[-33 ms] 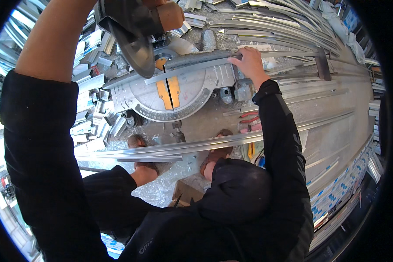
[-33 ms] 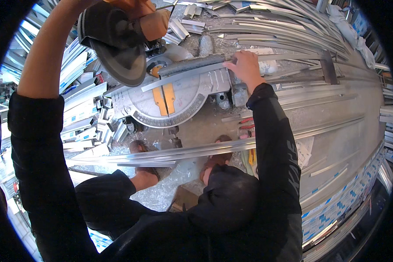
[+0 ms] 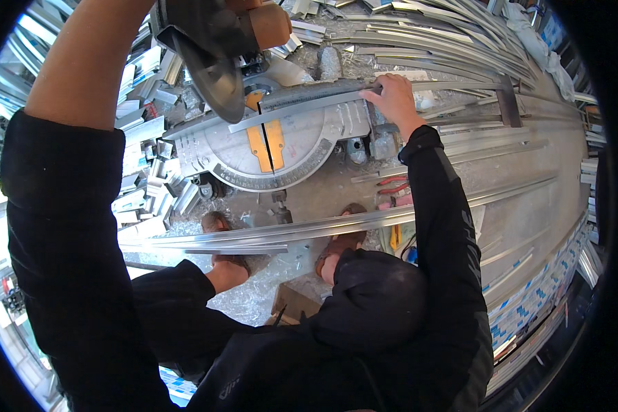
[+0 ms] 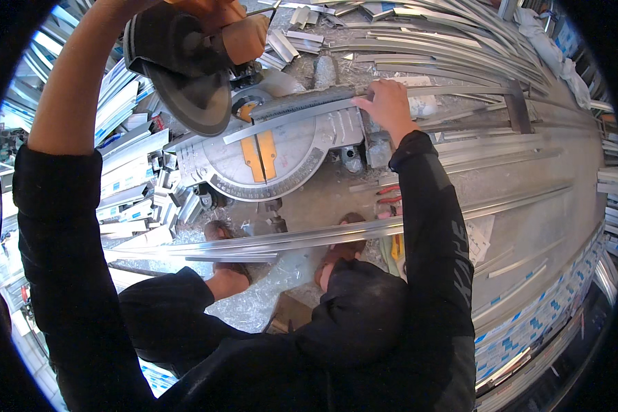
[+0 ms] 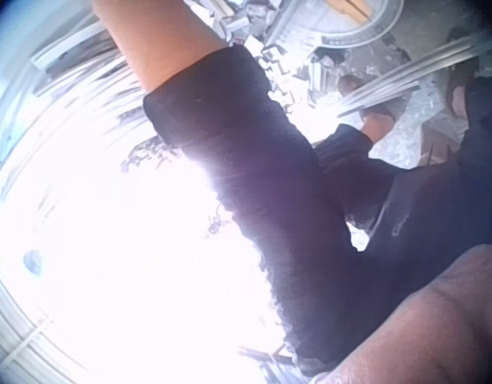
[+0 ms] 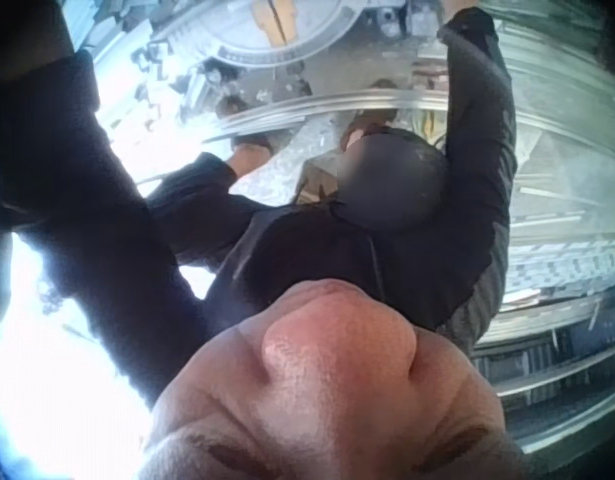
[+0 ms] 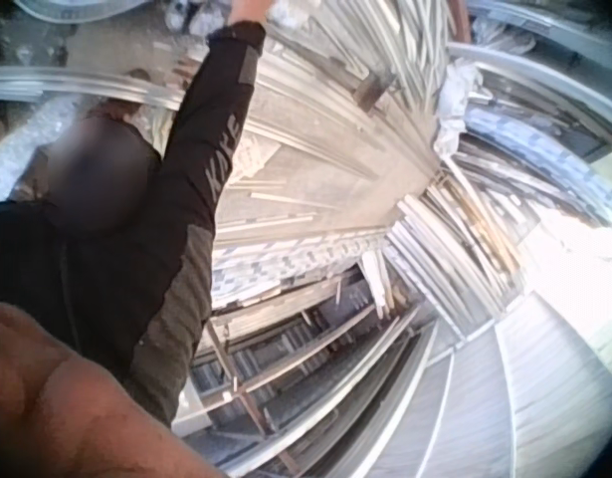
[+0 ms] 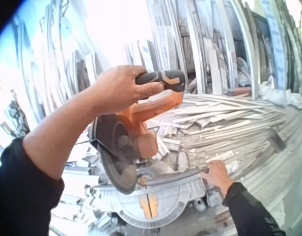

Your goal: The person selects metal profiles from a pile, measures them with a tape measure, and cuts them using a miter saw. The person repeatedly positions the profiles, aligns them, and operates the saw to make cuts.

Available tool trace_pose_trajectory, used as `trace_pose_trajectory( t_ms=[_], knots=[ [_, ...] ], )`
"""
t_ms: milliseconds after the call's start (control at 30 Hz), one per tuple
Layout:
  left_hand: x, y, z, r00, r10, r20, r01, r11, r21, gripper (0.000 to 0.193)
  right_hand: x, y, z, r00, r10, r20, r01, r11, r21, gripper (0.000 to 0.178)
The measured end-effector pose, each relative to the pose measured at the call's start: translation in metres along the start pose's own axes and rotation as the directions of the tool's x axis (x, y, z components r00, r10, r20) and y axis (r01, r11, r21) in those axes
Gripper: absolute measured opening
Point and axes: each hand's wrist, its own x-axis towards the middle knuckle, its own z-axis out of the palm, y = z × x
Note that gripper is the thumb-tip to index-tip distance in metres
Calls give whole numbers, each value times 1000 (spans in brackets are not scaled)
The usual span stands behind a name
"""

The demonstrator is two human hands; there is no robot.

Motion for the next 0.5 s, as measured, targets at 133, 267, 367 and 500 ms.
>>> trace_pose_trajectory(
  t_ms=[133, 267, 367, 500],
  knots=[
    [-7, 5, -3, 1000, 6, 4, -6, 1000, 17, 68, 0, -4, -4, 999, 42, 16, -43, 999, 9, 45],
    [-21, 13, -10, 997, -37, 73, 37, 999, 1, 66, -3, -5, 5, 997, 73, 12, -73, 997, 37, 45],
    [-29, 18, -16, 985, -67, 157, 74, 997, -37, 64, -3, -4, 12, 988, 4, -154, -5, 1000, -3, 46],
    [-30, 33, -36, 851, -247, 464, 192, 968, 162, 58, 0, -1, 8, 998, 58, -36, -57, 998, 17, 50]
  ],
)
